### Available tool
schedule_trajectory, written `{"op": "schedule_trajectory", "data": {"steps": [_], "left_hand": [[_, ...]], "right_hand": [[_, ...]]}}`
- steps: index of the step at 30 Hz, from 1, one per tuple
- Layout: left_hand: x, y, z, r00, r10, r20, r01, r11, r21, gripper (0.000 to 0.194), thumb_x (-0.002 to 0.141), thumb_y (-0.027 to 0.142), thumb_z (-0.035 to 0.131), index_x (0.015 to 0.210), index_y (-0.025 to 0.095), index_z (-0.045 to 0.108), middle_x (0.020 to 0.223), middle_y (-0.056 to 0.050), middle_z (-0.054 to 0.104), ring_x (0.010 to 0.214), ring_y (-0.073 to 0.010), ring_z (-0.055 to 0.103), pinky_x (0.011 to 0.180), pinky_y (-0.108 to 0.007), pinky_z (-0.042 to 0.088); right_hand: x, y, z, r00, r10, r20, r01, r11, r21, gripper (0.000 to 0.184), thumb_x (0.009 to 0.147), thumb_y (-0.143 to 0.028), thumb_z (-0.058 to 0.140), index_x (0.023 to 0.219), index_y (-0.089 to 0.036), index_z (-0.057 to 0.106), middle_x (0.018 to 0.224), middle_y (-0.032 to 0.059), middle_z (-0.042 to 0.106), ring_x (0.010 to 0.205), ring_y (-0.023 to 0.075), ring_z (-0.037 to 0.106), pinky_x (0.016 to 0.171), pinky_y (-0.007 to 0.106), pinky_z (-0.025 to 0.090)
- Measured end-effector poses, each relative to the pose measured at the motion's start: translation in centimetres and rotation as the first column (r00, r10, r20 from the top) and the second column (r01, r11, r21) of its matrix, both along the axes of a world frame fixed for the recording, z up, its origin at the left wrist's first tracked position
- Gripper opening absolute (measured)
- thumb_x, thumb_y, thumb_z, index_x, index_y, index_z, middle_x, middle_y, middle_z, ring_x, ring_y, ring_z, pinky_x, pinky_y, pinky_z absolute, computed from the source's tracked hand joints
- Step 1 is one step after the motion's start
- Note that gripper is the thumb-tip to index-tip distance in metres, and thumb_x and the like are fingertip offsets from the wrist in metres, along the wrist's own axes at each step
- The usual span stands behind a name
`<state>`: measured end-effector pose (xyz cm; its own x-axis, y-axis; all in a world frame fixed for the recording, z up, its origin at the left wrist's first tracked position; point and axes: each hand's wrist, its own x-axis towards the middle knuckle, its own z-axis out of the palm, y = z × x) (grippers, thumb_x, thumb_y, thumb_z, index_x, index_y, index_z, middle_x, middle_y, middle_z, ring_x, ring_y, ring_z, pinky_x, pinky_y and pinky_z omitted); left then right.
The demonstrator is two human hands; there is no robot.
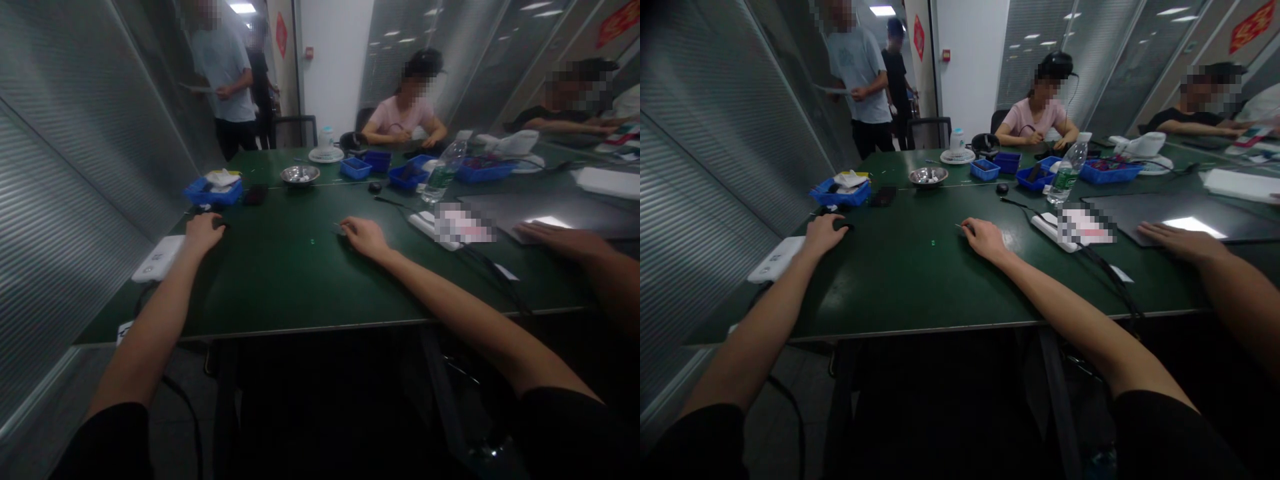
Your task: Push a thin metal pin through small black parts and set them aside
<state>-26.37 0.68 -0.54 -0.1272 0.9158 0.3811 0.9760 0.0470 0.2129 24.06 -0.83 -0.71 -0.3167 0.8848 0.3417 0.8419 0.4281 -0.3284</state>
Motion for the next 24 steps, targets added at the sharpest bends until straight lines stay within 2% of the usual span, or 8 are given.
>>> {"op": "schedule_trajectory", "data": {"steps": [3,7,11,13,15,16,20,24], "left_hand": [[2.1,-0.8,0.8,1.0,-0.022,0.004,0.022,0.995,0.096,0.054,0.09,0.037,0.06,0.14,0.015,0.058,0.145,-0.022,0.058,0.137,-0.0462,0.047,0.113,-0.066,0.032],[7.5,-2.5,1.8,0.941,-0.338,-0.031,0.339,0.934,0.113,0.048,0.098,0.032,0.05,0.144,0.016,0.056,0.151,-0.019,0.055,0.143,-0.0387,0.045,0.119,-0.06,0.029],[15.3,-4.6,1.1,0.749,-0.66,-0.054,0.66,0.751,-0.022,0.05,0.101,0.043,0.054,0.149,0.028,0.055,0.151,-0.007,0.059,0.142,-0.0279,0.051,0.119,-0.046,0.038],[18.4,-5.4,0.4,0.589,-0.808,-0.016,0.803,0.587,-0.101,0.054,0.104,0.043,0.05,0.156,0.028,0.048,0.158,-0.008,0.054,0.146,-0.0258,0.048,0.12,-0.045,0.037],[20.1,-5.7,0.0,0.498,-0.867,0.035,0.861,0.489,-0.138,0.053,0.107,0.039,0.044,0.159,0.028,0.043,0.161,-0.009,0.049,0.149,-0.0246,0.045,0.121,-0.047,0.036],[20.4,-5.7,-0.1,0.48,-0.876,0.05,0.87,0.469,-0.15,0.051,0.108,0.036,0.042,0.158,0.028,0.044,0.162,-0.009,0.049,0.149,-0.0244,0.045,0.121,-0.048,0.036],[18.7,-5.1,0.1,0.491,-0.871,0.035,0.861,0.478,-0.172,0.048,0.104,0.018,0.041,0.148,0.028,0.057,0.153,-0.007,0.058,0.142,-0.0234,0.051,0.119,-0.049,0.04],[16.4,-4.4,0.5,0.541,-0.841,0.026,0.834,0.532,-0.146,0.047,0.098,0.009,0.043,0.135,0.023,0.067,0.135,-0.011,0.065,0.124,-0.0237,0.061,0.109,-0.045,0.05]], "right_hand": [[0.0,-0.1,0.1,1.0,0.002,-0.004,-0.002,1.0,-0.003,0.029,0.106,-0.036,0.052,0.123,-0.024,0.072,0.114,0.0081,0.078,0.093,0.0246,0.07,0.077,0.033,0.049],[0.0,-0.1,0.0,1.0,0.001,-0.007,-0.001,1.0,-0.003,0.029,0.106,-0.037,0.052,0.123,-0.025,0.072,0.115,0.0079,0.078,0.094,0.0243,0.07,0.078,0.032,0.049],[0.0,-0.1,-0.1,1.0,-0.001,-0.011,0.002,1.0,0.005,0.029,0.106,-0.037,0.052,0.123,-0.025,0.072,0.118,0.0075,0.078,0.095,0.0245,0.071,0.079,0.033,0.05],[0.0,0.0,-0.1,1.0,-0.001,-0.012,0.001,1.0,0.009,0.029,0.106,-0.037,0.052,0.123,-0.026,0.072,0.118,0.0071,0.078,0.096,0.0244,0.071,0.08,0.033,0.05],[0.0,0.0,-0.2,1.0,0.0,-0.011,0.0,1.0,0.011,0.029,0.106,-0.038,0.052,0.123,-0.026,0.072,0.118,0.0068,0.078,0.097,0.0245,0.071,0.08,0.033,0.05],[0.0,0.0,-0.2,1.0,0.0,-0.011,0.0,1.0,0.011,0.029,0.106,-0.038,0.052,0.123,-0.026,0.072,0.118,0.0067,0.078,0.097,0.0245,0.071,0.08,0.033,0.05],[0.1,0.1,-0.3,1.0,0.006,-0.008,-0.006,1.0,0.007,0.029,0.105,-0.037,0.053,0.123,-0.025,0.072,0.118,0.0071,0.078,0.097,0.0247,0.071,0.078,0.033,0.05],[0.1,0.1,-0.4,1.0,0.007,-0.005,-0.007,1.0,0.012,0.029,0.105,-0.037,0.053,0.122,-0.025,0.073,0.118,0.0073,0.078,0.096,0.0248,0.07,0.078,0.033,0.05]]}}
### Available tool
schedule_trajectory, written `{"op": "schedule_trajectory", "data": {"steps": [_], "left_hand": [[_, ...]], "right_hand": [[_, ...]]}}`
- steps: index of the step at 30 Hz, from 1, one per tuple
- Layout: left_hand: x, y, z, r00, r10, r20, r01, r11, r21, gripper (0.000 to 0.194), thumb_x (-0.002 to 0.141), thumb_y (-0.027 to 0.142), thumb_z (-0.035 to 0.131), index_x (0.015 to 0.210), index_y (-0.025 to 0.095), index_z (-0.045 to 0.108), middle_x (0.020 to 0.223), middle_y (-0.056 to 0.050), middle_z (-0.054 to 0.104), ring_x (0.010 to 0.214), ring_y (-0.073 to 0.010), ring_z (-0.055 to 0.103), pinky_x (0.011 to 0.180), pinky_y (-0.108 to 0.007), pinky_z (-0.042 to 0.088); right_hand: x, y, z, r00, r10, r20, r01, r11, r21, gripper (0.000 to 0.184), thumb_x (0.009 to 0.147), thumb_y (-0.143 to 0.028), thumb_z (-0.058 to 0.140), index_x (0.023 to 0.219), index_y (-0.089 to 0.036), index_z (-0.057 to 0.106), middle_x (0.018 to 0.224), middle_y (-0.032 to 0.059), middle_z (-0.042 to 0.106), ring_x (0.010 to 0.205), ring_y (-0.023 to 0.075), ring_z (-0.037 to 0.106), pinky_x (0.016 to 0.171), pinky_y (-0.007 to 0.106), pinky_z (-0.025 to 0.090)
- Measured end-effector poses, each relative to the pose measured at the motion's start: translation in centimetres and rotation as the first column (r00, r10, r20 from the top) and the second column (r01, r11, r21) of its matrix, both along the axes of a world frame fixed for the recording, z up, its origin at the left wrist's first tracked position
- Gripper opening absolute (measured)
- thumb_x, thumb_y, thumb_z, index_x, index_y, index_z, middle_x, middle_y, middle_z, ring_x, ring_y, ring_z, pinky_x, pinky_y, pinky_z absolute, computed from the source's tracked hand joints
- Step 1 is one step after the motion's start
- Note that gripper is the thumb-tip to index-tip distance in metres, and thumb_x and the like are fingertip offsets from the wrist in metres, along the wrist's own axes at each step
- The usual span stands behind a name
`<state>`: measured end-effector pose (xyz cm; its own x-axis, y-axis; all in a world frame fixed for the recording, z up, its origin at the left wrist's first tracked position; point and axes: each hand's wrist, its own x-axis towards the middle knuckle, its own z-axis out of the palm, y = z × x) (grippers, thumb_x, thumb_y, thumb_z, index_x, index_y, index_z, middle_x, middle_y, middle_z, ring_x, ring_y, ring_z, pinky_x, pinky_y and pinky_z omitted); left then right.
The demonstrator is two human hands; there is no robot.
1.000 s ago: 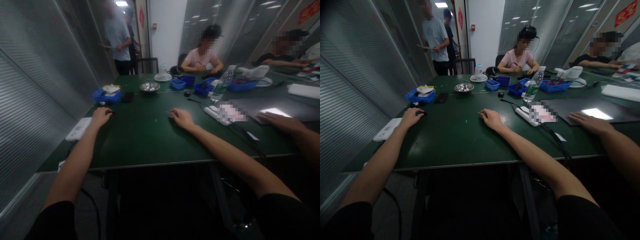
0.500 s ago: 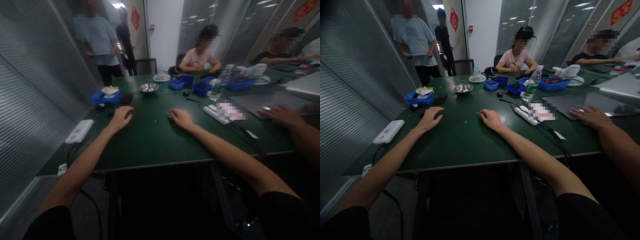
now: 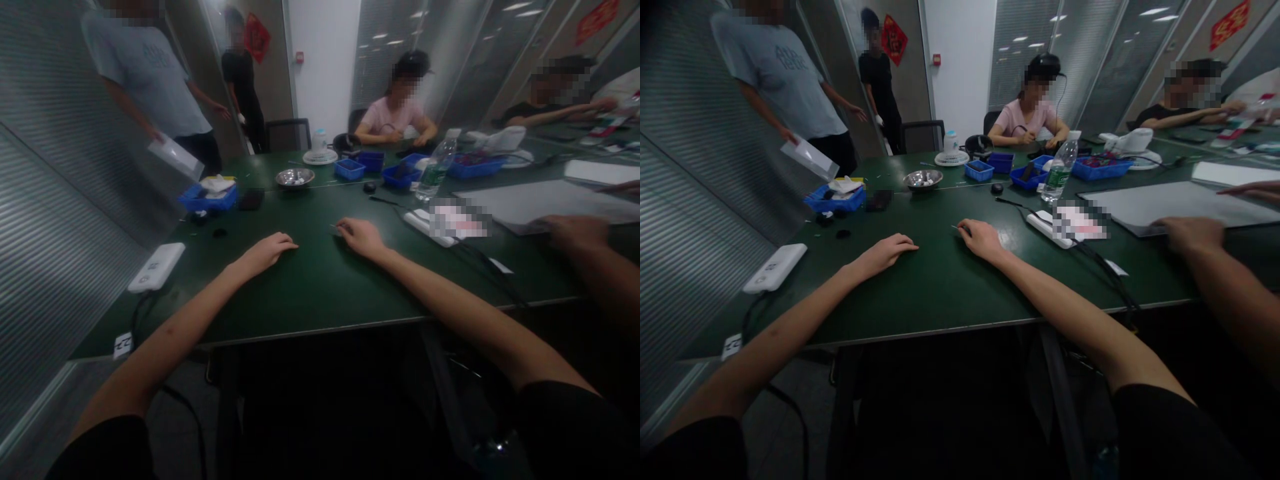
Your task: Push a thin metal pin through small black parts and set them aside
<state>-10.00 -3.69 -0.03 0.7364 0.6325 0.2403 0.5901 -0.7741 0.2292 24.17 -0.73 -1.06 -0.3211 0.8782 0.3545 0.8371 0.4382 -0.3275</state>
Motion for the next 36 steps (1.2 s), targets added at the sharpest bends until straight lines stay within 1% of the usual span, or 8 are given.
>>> {"op": "schedule_trajectory", "data": {"steps": [7,11,14,18,24,27,32,36], "left_hand": [[-3.2,1.5,-0.2,0.977,0.197,0.085,-0.201,0.979,0.037,0.034,0.101,0.028,0.049,0.127,0.023,0.07,0.122,-0.011,0.068,0.114,-0.0272,0.063,0.101,-0.047,0.054],[-6.2,2.8,0.3,0.918,0.358,0.173,-0.371,0.928,0.049,0.028,0.098,0.031,0.053,0.113,0.021,0.074,0.117,-0.011,0.071,0.112,-0.0287,0.065,0.102,-0.045,0.052],[-9.3,3.4,1.1,0.813,0.511,0.278,-0.544,0.837,0.052,0.029,0.097,0.032,0.053,0.112,0.019,0.074,0.12,-0.011,0.072,0.112,-0.029,0.066,0.106,-0.043,0.048],[-13.9,3.4,1.7,0.599,0.692,0.403,-0.755,0.656,-0.002,0.034,0.096,0.034,0.053,0.117,0.017,0.073,0.114,-0.011,0.075,0.106,-0.0283,0.069,0.106,-0.042,0.048],[-18.2,3.4,0.7,0.36,0.813,0.458,-0.857,0.482,-0.181,0.03,0.087,0.03,0.064,0.111,0.018,0.077,0.097,-0.007,0.079,0.097,-0.0262,0.073,0.092,-0.037,0.057],[-18.4,3.9,0.1,0.317,0.824,0.469,-0.851,0.465,-0.243,0.029,0.081,0.028,0.069,0.105,0.016,0.079,0.09,-0.008,0.079,0.091,-0.0266,0.074,0.084,-0.036,0.058],[-17.9,4.6,-0.3,0.312,0.819,0.482,-0.808,0.495,-0.319,0.033,0.079,0.03,0.07,0.108,0.014,0.077,0.088,-0.008,0.079,0.078,-0.0202,0.074,0.072,-0.028,0.058],[-18.0,4.7,-0.5,0.3,0.831,0.467,-0.805,0.484,-0.344,0.031,0.077,0.033,0.075,0.101,0.014,0.079,0.08,-0.007,0.077,0.074,-0.0208,0.073,0.069,-0.027,0.057]], "right_hand": [[0.0,0.0,0.1,1.0,0.013,0.006,-0.013,1.0,0.0,0.028,0.106,-0.037,0.053,0.123,-0.025,0.072,0.116,0.0071,0.078,0.093,0.0239,0.07,0.078,0.033,0.049],[0.1,-0.1,0.2,1.0,0.015,0.008,-0.015,1.0,-0.01,0.029,0.105,-0.037,0.053,0.123,-0.025,0.072,0.115,0.0077,0.078,0.094,0.0245,0.07,0.077,0.033,0.049],[0.1,-0.3,0.4,1.0,0.014,0.009,-0.014,1.0,-0.018,0.03,0.105,-0.038,0.052,0.124,-0.025,0.072,0.115,0.0082,0.078,0.093,0.0249,0.07,0.076,0.033,0.049],[0.1,-0.4,0.5,1.0,0.023,0.012,-0.022,0.999,-0.023,0.03,0.106,-0.037,0.052,0.125,-0.025,0.071,0.116,0.0078,0.078,0.092,0.0242,0.07,0.074,0.032,0.048],[0.0,0.0,0.1,1.0,0.02,0.017,-0.02,1.0,-0.011,0.03,0.105,-0.038,0.052,0.124,-0.025,0.071,0.116,0.0078,0.077,0.094,0.0245,0.07,0.076,0.032,0.048],[0.0,0.0,0.0,1.0,0.015,0.02,-0.015,1.0,-0.008,0.029,0.105,-0.037,0.052,0.124,-0.025,0.071,0.116,0.0078,0.077,0.093,0.0247,0.07,0.076,0.033,0.048],[0.0,-0.1,0.2,1.0,0.02,0.019,-0.02,1.0,-0.003,0.029,0.105,-0.036,0.052,0.124,-0.025,0.071,0.117,0.0076,0.077,0.094,0.0245,0.07,0.076,0.033,0.048],[0.0,-0.2,0.3,1.0,0.025,0.016,-0.025,1.0,0.005,0.029,0.106,-0.037,0.052,0.123,-0.025,0.071,0.118,0.0075,0.078,0.095,0.025,0.07,0.078,0.034,0.049]]}}
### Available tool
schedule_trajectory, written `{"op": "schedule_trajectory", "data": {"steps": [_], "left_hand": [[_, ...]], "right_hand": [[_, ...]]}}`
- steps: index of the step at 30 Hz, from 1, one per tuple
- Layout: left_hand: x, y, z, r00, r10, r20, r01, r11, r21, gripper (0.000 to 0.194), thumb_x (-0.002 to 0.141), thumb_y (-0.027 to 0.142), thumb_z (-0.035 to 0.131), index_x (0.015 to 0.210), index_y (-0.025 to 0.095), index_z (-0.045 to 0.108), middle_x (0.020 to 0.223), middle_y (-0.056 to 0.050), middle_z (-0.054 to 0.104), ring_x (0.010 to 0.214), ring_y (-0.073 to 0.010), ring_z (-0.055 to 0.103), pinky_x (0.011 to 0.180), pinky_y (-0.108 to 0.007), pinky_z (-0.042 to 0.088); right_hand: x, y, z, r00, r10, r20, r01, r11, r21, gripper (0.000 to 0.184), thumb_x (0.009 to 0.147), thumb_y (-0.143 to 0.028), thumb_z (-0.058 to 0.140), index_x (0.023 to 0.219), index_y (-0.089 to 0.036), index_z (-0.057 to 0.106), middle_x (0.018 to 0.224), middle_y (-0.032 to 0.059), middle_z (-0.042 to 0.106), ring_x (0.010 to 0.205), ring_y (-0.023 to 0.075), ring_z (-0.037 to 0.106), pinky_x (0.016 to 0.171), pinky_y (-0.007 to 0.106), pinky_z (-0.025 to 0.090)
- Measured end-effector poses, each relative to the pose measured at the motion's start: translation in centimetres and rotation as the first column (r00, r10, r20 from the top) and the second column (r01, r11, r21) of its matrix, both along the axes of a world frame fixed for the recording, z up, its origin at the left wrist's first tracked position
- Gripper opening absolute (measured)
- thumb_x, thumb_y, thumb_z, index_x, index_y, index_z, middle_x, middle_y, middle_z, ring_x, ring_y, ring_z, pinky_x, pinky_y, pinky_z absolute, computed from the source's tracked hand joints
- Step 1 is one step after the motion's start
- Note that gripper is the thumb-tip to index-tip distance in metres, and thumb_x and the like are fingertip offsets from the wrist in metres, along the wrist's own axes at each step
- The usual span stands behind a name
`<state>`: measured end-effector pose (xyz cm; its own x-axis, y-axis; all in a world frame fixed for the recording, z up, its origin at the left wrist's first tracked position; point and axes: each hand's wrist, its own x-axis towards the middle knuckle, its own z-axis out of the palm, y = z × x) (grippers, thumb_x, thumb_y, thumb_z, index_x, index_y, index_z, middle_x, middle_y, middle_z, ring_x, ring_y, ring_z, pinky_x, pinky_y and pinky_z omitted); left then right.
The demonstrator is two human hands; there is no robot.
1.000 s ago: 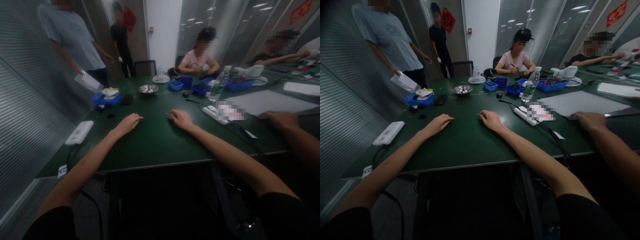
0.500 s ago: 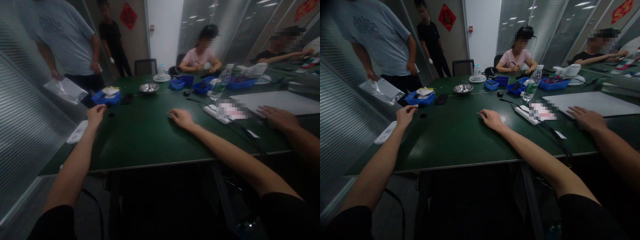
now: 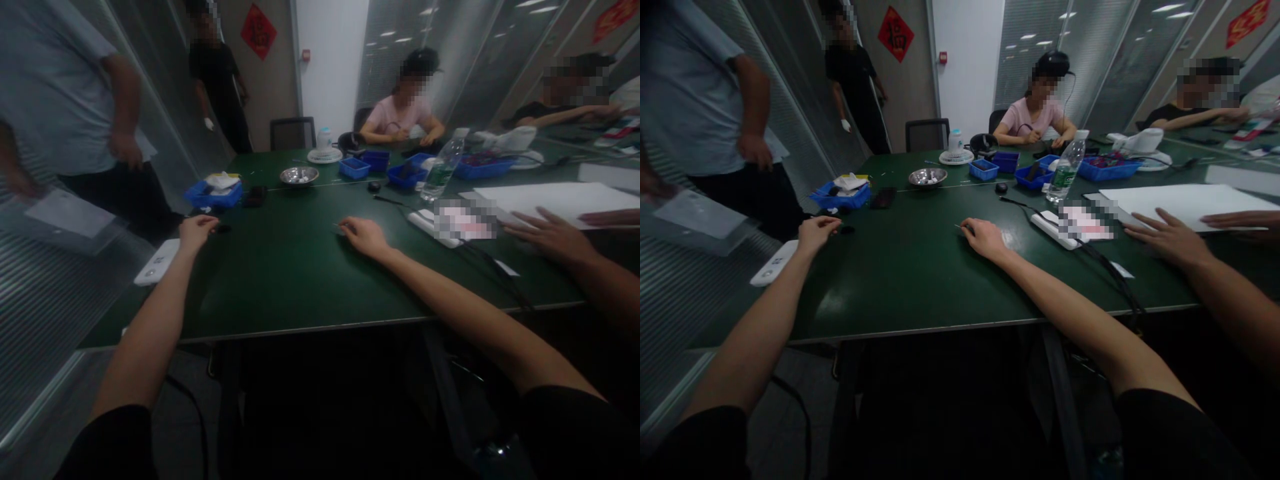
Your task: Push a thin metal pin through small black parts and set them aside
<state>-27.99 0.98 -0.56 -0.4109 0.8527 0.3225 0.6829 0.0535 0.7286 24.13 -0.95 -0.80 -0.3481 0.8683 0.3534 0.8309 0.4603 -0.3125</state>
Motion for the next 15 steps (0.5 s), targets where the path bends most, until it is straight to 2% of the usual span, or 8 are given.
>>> {"op": "schedule_trajectory", "data": {"steps": [8,11,15], "left_hand": [[-0.64,0.1,0.0,0.998,-0.053,0.024,0.054,0.996,-0.068,0.042,0.075,0.036,0.079,0.109,0.013,0.079,0.092,-0.011,0.08,0.084,-0.0239,0.074,0.075,-0.03,0.058],[-0.75,0.0,-0.09,0.998,-0.06,-0.015,0.059,0.995,-0.084,0.039,0.076,0.037,0.078,0.108,0.015,0.08,0.094,-0.01,0.08,0.087,-0.0252,0.074,0.077,-0.031,0.058],[-0.84,0.01,-0.34,0.992,-0.092,-0.089,0.082,0.991,-0.102,0.033,0.075,0.039,0.079,0.104,0.021,0.082,0.104,-0.007,0.08,0.097,-0.0262,0.072,0.088,-0.033,0.056]], "right_hand": [[-0.01,0.05,-0.08,1.0,0.006,0.004,-0.006,1.0,-0.007,0.03,0.105,-0.036,0.052,0.125,-0.025,0.071,0.119,0.0076,0.078,0.098,0.0253,0.07,0.081,0.034,0.049],[0.03,0.01,0.0,1.0,0.011,0.006,-0.011,1.0,-0.007,0.03,0.106,-0.036,0.051,0.125,-0.025,0.071,0.118,0.0077,0.078,0.097,0.0248,0.07,0.08,0.033,0.049],[0.08,0.04,-0.03,1.0,0.011,0.007,-0.011,1.0,-0.002,0.03,0.105,-0.036,0.052,0.124,-0.025,0.071,0.117,0.0079,0.077,0.095,0.0247,0.07,0.079,0.033,0.049]]}}
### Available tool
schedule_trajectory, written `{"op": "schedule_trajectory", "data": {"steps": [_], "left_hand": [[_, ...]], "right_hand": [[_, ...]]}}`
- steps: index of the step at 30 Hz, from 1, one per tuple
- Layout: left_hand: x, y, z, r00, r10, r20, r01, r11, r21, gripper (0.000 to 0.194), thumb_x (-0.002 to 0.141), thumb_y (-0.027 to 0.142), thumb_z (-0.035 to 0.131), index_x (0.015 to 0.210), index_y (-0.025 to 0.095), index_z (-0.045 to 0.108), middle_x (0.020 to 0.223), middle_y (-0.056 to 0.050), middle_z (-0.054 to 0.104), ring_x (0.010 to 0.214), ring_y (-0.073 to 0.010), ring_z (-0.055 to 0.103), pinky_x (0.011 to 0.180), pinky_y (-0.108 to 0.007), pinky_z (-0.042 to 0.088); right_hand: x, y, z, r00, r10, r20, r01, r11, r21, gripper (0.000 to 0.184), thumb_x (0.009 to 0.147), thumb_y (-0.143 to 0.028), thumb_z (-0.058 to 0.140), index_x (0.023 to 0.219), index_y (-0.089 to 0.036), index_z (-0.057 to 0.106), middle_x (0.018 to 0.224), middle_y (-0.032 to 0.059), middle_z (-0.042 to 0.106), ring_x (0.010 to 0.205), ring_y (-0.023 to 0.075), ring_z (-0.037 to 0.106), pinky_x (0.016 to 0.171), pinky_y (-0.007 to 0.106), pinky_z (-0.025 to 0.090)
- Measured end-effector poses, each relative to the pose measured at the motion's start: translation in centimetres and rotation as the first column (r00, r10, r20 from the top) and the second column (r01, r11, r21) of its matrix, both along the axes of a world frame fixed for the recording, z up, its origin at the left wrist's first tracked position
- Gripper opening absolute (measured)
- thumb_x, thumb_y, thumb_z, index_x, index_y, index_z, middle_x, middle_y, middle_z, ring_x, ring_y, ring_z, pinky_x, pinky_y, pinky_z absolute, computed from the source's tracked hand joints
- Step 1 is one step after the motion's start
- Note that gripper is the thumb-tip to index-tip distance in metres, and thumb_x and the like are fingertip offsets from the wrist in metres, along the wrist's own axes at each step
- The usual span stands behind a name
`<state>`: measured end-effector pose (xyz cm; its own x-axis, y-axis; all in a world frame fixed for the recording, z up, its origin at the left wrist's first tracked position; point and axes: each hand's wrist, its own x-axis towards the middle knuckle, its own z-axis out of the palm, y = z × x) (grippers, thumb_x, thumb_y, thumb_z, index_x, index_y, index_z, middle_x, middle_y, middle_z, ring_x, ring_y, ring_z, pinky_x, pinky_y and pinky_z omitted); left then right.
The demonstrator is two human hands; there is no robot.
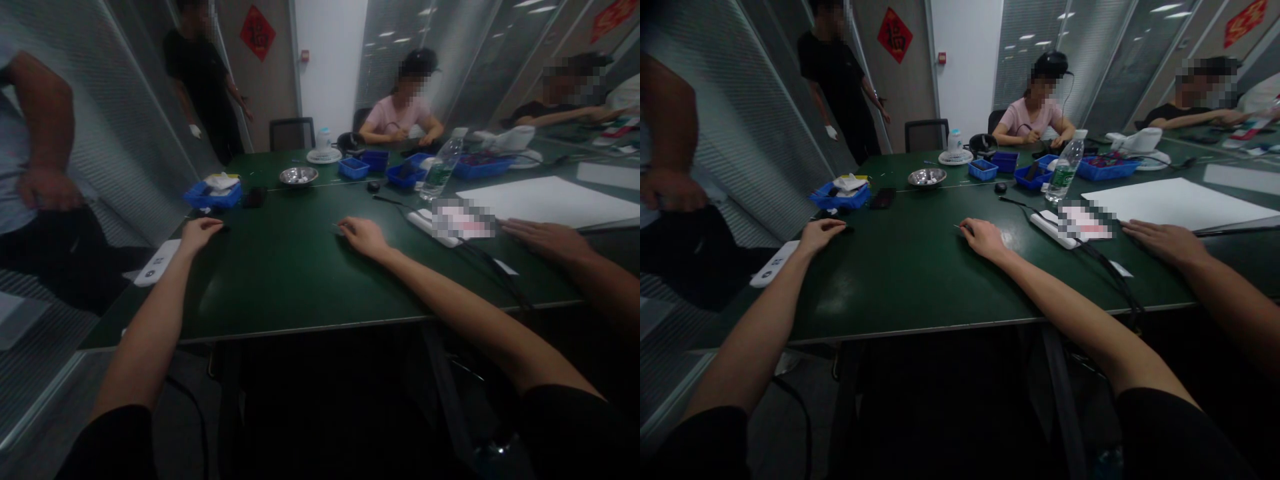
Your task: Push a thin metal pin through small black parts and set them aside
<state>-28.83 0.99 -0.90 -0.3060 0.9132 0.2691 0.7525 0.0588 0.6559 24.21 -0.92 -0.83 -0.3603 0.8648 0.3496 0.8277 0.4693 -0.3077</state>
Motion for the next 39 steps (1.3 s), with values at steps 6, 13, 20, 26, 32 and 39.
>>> {"op": "schedule_trajectory", "data": {"steps": [6,13,20,26,32,39], "left_hand": [[-0.1,0.3,-0.4,0.998,-0.009,-0.056,0.007,0.999,-0.039,0.034,0.078,0.04,0.076,0.106,0.021,0.082,0.104,-0.007,0.081,0.097,-0.0254,0.072,0.091,-0.032,0.055],[-0.5,0.4,-0.6,0.997,0.006,-0.074,-0.01,0.998,-0.059,0.036,0.079,0.04,0.075,0.109,0.021,0.082,0.102,-0.007,0.081,0.095,-0.026,0.073,0.089,-0.032,0.056],[-0.9,0.5,-0.9,0.997,-0.005,-0.083,0.0,0.998,-0.056,0.034,0.08,0.038,0.075,0.11,0.022,0.082,0.11,-0.006,0.081,0.1,-0.027,0.073,0.094,-0.035,0.056],[-1.4,1.1,-1.3,0.994,-0.022,-0.106,0.017,0.998,-0.055,0.035,0.08,0.038,0.075,0.111,0.021,0.082,0.107,-0.007,0.081,0.097,-0.0266,0.074,0.092,-0.035,0.056],[-1.3,0.9,-1.2,0.981,-0.053,-0.189,0.053,0.999,-0.006,0.038,0.083,0.04,0.073,0.114,0.019,0.079,0.108,-0.01,0.08,0.097,-0.0276,0.074,0.092,-0.038,0.057],[0.3,0.4,-0.6,0.919,-0.14,-0.368,0.181,0.98,0.08,0.026,0.087,0.04,0.068,0.1,0.022,0.08,0.119,-0.01,0.075,0.115,-0.0293,0.067,0.11,-0.04,0.046]], "right_hand": [[-0.1,0.0,-0.1,1.0,-0.003,-0.003,0.003,1.0,0.008,0.029,0.105,-0.036,0.052,0.123,-0.024,0.071,0.117,0.0074,0.078,0.095,0.0243,0.07,0.079,0.032,0.048],[-0.1,0.0,0.0,1.0,-0.003,0.0,0.003,1.0,0.004,0.03,0.106,-0.037,0.051,0.124,-0.024,0.071,0.116,0.0078,0.078,0.092,0.0244,0.07,0.075,0.032,0.048],[0.0,0.1,-0.2,1.0,-0.003,0.001,0.003,1.0,0.002,0.029,0.106,-0.036,0.052,0.124,-0.024,0.071,0.116,0.0079,0.077,0.094,0.0246,0.07,0.076,0.032,0.047],[-0.1,0.0,-0.1,1.0,-0.002,0.002,0.002,1.0,0.005,0.029,0.106,-0.036,0.052,0.123,-0.024,0.071,0.115,0.0082,0.078,0.094,0.0245,0.07,0.076,0.032,0.047],[0.0,0.0,-0.1,1.0,0.001,0.004,-0.001,1.0,0.008,0.029,0.106,-0.037,0.051,0.123,-0.024,0.071,0.115,0.0082,0.078,0.094,0.0247,0.07,0.076,0.032,0.048],[0.0,0.2,-0.3,1.0,-0.001,0.009,0.001,1.0,0.011,0.029,0.106,-0.037,0.052,0.123,-0.025,0.071,0.117,0.0081,0.077,0.097,0.0258,0.07,0.078,0.033,0.048]]}}
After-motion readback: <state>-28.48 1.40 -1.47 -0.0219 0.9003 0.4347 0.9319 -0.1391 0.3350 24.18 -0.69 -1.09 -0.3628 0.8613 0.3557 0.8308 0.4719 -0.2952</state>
